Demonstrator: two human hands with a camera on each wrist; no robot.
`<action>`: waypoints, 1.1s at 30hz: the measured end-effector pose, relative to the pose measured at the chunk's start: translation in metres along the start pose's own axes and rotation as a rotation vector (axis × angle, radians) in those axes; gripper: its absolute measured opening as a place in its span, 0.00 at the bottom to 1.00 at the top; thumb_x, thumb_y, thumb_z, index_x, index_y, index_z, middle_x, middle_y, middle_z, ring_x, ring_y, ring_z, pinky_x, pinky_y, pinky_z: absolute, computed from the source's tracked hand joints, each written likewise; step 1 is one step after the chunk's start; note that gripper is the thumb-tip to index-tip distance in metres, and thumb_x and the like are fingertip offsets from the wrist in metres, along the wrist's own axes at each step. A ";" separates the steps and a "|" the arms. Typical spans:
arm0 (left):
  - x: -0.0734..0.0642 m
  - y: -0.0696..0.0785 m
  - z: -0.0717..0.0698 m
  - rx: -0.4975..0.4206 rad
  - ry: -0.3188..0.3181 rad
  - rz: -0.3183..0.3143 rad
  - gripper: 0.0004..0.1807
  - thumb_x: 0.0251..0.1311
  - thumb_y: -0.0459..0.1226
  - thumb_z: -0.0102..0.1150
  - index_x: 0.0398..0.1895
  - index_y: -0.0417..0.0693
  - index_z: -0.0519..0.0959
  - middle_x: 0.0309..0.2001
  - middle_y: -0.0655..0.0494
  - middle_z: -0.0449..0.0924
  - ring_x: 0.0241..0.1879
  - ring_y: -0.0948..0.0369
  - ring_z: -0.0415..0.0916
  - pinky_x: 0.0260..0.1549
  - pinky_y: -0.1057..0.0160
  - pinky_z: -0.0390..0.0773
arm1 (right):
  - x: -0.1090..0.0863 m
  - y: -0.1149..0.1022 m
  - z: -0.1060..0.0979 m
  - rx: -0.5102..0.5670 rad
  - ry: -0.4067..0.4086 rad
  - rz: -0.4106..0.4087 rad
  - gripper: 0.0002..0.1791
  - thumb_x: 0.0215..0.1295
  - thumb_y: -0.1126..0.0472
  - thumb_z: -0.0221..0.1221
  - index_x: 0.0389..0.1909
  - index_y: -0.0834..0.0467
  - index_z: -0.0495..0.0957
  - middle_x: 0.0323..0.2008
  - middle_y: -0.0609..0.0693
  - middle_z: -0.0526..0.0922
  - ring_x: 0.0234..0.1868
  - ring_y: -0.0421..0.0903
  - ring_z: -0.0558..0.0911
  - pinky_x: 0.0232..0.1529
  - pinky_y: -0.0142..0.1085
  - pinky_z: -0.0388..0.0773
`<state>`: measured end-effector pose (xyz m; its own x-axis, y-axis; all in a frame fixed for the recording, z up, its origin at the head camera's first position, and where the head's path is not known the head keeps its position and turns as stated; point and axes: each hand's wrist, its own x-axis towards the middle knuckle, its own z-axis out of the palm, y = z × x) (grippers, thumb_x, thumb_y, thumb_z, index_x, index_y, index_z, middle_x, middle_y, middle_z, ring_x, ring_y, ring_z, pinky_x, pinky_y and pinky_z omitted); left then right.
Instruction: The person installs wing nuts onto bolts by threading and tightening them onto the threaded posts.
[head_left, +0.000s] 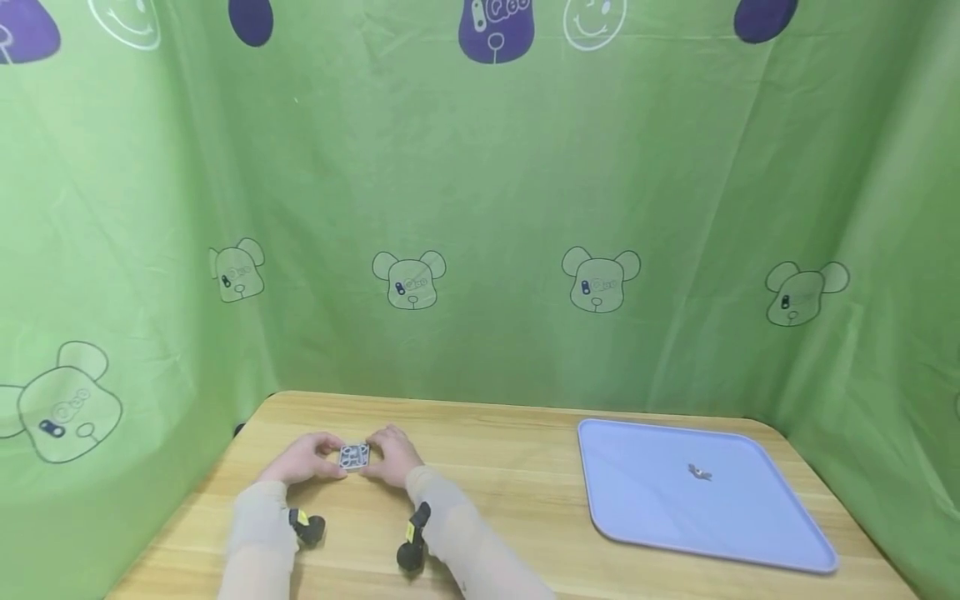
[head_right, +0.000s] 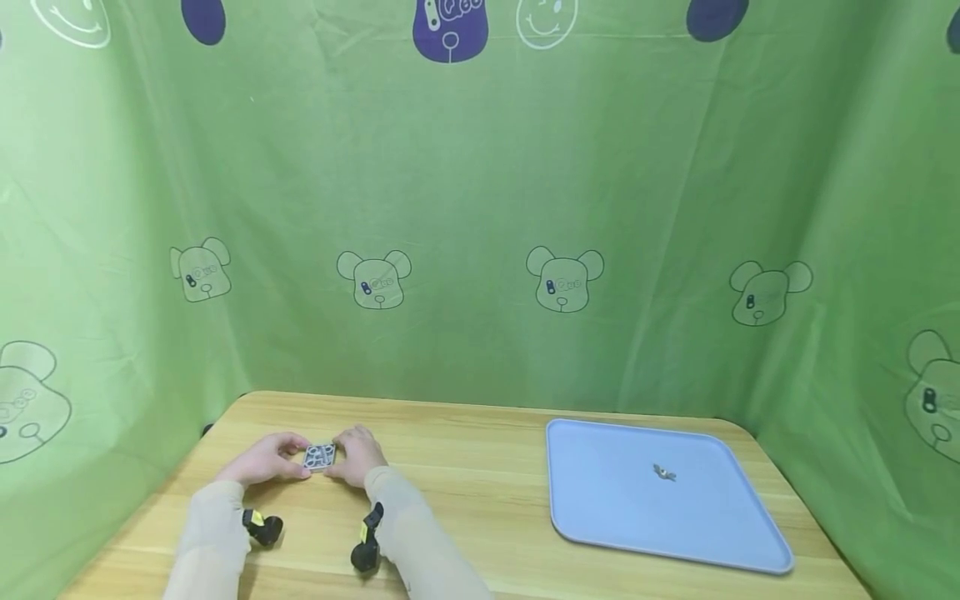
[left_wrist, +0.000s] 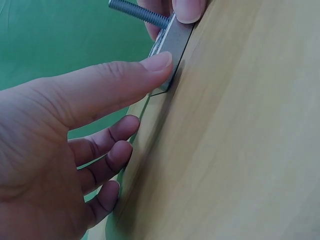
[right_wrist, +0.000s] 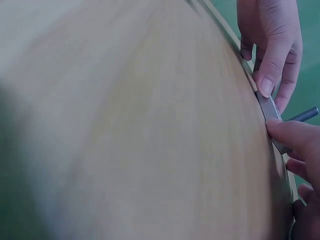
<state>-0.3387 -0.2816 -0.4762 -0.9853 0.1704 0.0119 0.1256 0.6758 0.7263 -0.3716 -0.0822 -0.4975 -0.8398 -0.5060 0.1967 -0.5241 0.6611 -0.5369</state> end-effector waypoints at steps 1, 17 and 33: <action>0.000 0.001 0.001 -0.001 0.001 -0.003 0.29 0.42 0.35 0.74 0.51 0.36 0.77 0.46 0.43 0.81 0.46 0.51 0.76 0.50 0.47 0.72 | -0.001 0.001 -0.001 0.001 0.001 -0.005 0.31 0.54 0.53 0.69 0.59 0.61 0.75 0.61 0.55 0.77 0.71 0.57 0.66 0.72 0.48 0.59; 0.010 0.035 0.032 0.049 0.015 -0.002 0.28 0.38 0.37 0.76 0.48 0.41 0.81 0.49 0.43 0.83 0.50 0.48 0.78 0.56 0.40 0.71 | -0.019 0.039 -0.022 -0.024 0.007 -0.032 0.31 0.52 0.52 0.70 0.57 0.59 0.77 0.56 0.53 0.80 0.60 0.50 0.76 0.66 0.42 0.68; 0.024 0.069 0.070 0.039 -0.044 0.047 0.28 0.39 0.37 0.76 0.49 0.42 0.80 0.50 0.45 0.83 0.51 0.48 0.78 0.58 0.42 0.71 | -0.052 0.076 -0.062 0.075 -0.026 0.018 0.31 0.50 0.55 0.72 0.56 0.60 0.76 0.59 0.57 0.79 0.63 0.55 0.74 0.68 0.50 0.66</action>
<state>-0.3460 -0.1811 -0.4741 -0.9722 0.2336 0.0149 0.1774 0.6938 0.6979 -0.3760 0.0287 -0.4976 -0.8448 -0.5087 0.1656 -0.4957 0.6277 -0.6003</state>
